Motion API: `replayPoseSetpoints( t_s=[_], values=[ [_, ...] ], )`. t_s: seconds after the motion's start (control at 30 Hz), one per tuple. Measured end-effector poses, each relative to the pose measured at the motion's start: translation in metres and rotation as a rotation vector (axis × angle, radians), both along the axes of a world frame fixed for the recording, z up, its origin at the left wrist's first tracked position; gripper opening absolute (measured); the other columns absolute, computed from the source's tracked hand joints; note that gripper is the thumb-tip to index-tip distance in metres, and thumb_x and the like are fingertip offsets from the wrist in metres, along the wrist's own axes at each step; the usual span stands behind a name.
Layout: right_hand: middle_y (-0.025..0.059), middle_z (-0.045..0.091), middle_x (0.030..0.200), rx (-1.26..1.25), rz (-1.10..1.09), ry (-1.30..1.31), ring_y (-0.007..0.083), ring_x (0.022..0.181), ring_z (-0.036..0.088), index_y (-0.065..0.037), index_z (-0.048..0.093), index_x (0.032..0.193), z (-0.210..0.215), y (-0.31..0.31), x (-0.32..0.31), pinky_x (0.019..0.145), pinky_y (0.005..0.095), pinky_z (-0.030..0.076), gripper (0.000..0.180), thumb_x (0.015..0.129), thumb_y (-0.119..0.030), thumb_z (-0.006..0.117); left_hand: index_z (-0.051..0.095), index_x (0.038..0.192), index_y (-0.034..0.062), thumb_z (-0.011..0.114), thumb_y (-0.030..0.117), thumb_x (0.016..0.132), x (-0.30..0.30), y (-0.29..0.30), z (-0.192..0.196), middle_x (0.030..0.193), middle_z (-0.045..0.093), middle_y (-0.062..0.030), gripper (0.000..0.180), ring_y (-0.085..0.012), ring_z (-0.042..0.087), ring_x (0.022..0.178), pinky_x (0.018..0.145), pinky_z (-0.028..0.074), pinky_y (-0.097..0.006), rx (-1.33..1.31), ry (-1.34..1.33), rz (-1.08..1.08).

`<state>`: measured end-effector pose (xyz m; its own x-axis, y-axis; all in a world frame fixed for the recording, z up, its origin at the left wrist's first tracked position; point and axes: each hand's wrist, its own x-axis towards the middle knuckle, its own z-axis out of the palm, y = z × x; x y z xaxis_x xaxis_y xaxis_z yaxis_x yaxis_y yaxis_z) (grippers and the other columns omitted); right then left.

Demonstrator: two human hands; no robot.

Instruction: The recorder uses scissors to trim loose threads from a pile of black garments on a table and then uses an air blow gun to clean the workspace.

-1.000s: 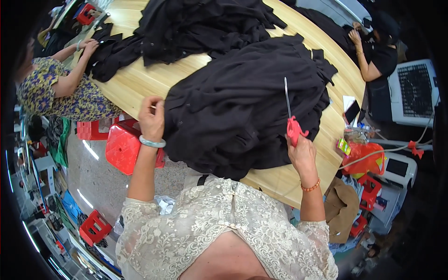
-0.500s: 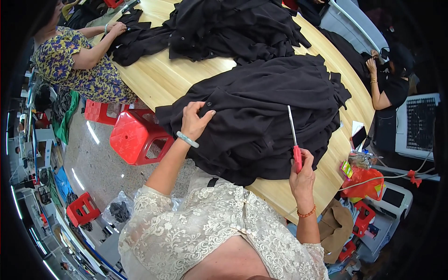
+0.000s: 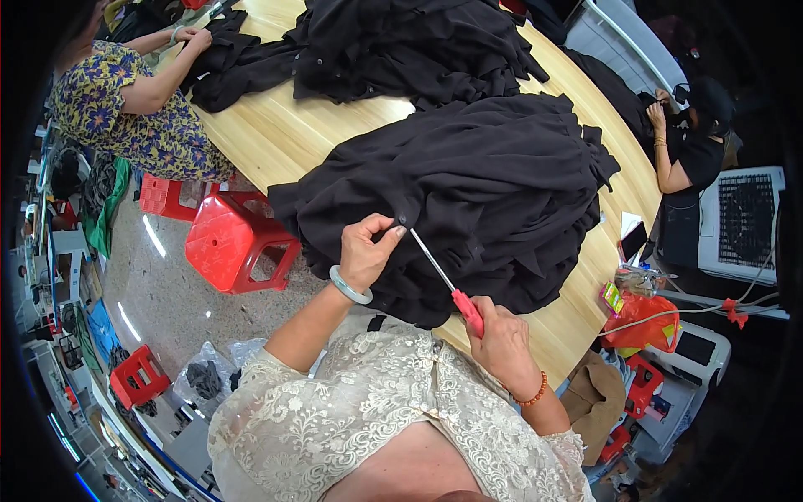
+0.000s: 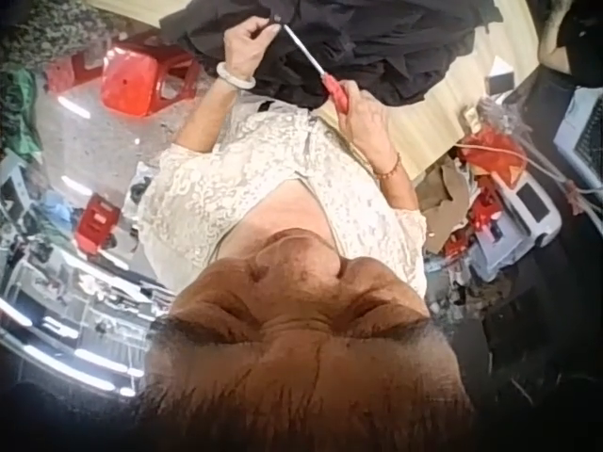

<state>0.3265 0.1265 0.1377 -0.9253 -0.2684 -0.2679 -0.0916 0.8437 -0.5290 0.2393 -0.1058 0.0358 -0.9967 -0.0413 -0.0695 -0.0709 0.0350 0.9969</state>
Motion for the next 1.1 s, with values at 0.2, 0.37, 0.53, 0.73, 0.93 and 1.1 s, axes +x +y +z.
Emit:
replayPoseSetpoints(
  t_s=[0.2, 0.37, 0.53, 0.73, 0.93, 1.1],
  values=[
    [0.0192, 0.063, 0.079, -0.014, -0.012, -0.067, 0.0371, 0.072, 0.063, -0.005, 0.056, 0.107, 0.007, 0.012, 0.002, 0.065, 0.0432, 0.048, 0.028, 0.083, -0.011, 0.066, 0.065, 0.083, -0.0046, 0.068, 0.004, 0.084, 0.021, 0.002, -0.009, 0.072, 0.061, 0.0007, 0.009, -0.0044, 0.051, 0.069, 0.063, 0.043, -0.022, 0.044, -0.048, -0.048],
    [0.0193, 0.062, 0.084, 0.005, 0.001, -0.067, 0.0377, 0.076, 0.061, -0.006, 0.056, 0.112, 0.002, 0.025, 0.004, 0.068, 0.044, 0.048, 0.031, 0.083, -0.01, 0.065, 0.065, 0.083, -0.004, 0.072, 0.009, 0.082, 0.06, 0.009, -0.027, 0.071, 0.063, -0.0009, 0.015, -0.0035, 0.052, 0.065, 0.059, 0.044, -0.021, 0.079, -0.341, -0.254],
    [0.0171, 0.062, 0.086, 0.02, 0.028, -0.035, 0.0346, 0.08, 0.061, -0.005, 0.056, 0.113, -0.003, 0.035, 0.002, 0.071, 0.0427, 0.049, 0.034, 0.081, -0.006, 0.065, 0.062, 0.08, -0.0003, 0.08, 0.027, 0.079, 0.049, 0.006, -0.004, 0.069, 0.064, -0.0047, 0.033, -0.0099, 0.058, 0.057, 0.055, 0.048, -0.025, -0.151, -0.222, 0.031],
    [0.0153, 0.063, 0.089, 0.017, 0.096, 0.012, 0.0327, 0.083, 0.061, -0.005, 0.056, 0.115, -0.007, 0.035, -0.006, 0.072, 0.0418, 0.049, 0.038, 0.078, -0.004, 0.066, 0.059, 0.061, 0.0028, 0.071, 0.049, 0.08, -0.017, 0.006, 0.008, 0.06, 0.062, -0.0148, 0.051, -0.0343, 0.063, 0.062, 0.057, 0.049, -0.042, -0.66, -0.092, 0.145],
    [0.015, 0.063, 0.088, -0.01, 0.083, -0.017, 0.0324, 0.082, 0.06, -0.006, 0.056, 0.115, -0.005, 0.033, -0.009, 0.072, 0.0416, 0.049, 0.038, 0.078, -0.004, 0.066, 0.062, 0.061, -0.0005, 0.076, 0.048, 0.073, -0.029, -0.001, -0.02, 0.06, 0.063, -0.0165, 0.052, -0.0313, 0.064, 0.061, 0.061, 0.051, -0.039, -0.576, -0.286, 0.065],
    [0.0146, 0.063, 0.087, -0.036, 0.096, 0.003, 0.0323, 0.082, 0.06, -0.006, 0.056, 0.115, -0.01, 0.034, -0.015, 0.071, 0.0414, 0.049, 0.038, 0.078, -0.004, 0.066, 0.061, 0.066, 0.0, 0.078, 0.02, 0.077, -0.019, -0.013, -0.038, 0.057, 0.059, -0.0047, 0.029, -0.0098, 0.057, 0.053, 0.051, 0.043, -0.023, -0.122, -0.402, 0.055]
  ],
)
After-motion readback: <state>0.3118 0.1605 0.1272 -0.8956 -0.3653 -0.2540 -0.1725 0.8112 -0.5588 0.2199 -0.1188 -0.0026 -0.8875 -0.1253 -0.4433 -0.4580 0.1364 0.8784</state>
